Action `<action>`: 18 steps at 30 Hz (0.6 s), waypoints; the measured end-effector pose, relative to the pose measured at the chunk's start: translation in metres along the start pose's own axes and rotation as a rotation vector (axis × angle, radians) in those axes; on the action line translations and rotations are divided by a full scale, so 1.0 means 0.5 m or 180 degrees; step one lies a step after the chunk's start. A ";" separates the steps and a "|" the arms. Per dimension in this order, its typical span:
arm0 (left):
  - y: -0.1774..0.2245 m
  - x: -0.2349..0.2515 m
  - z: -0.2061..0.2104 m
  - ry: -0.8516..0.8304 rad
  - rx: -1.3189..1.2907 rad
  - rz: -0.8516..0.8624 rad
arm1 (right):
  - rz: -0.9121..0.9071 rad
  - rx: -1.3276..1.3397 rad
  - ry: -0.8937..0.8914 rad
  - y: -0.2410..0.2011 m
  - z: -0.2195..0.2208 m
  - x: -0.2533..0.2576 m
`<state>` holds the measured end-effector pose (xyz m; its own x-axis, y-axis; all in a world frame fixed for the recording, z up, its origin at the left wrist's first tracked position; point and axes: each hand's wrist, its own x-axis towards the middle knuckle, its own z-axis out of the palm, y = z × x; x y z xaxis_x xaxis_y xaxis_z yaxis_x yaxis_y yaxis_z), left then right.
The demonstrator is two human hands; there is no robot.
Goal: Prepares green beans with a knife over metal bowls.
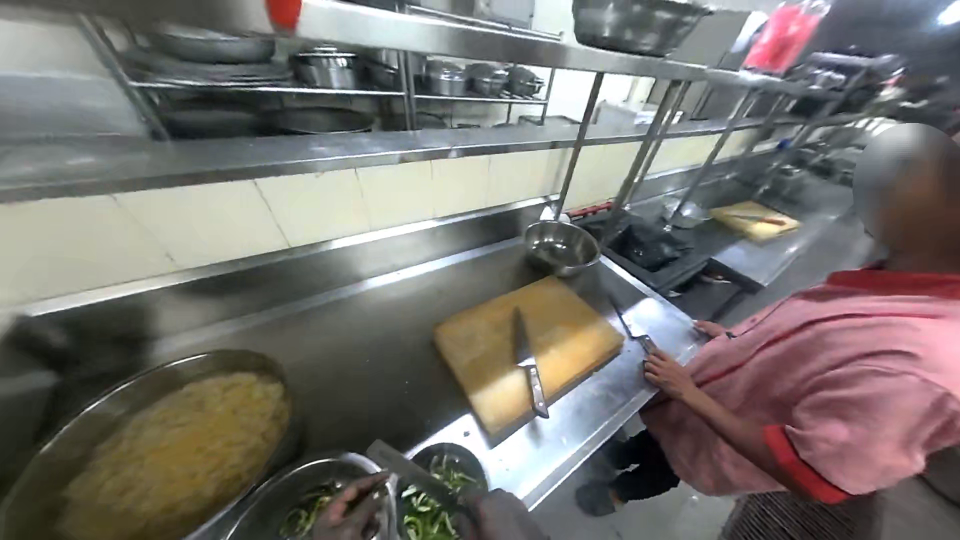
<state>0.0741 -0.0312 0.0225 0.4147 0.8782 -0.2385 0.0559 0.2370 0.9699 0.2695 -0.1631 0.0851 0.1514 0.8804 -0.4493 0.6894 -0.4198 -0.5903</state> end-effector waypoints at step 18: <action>0.041 -0.018 0.028 0.0038 -0.1120 -0.0539 | -0.0091 -0.0248 0.0081 0.009 0.022 0.009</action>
<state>0.0843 -0.0403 0.0450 0.4155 0.8186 -0.3964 -0.1932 0.5053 0.8411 0.2656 -0.1636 0.0729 0.1481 0.8975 -0.4153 0.7465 -0.3769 -0.5483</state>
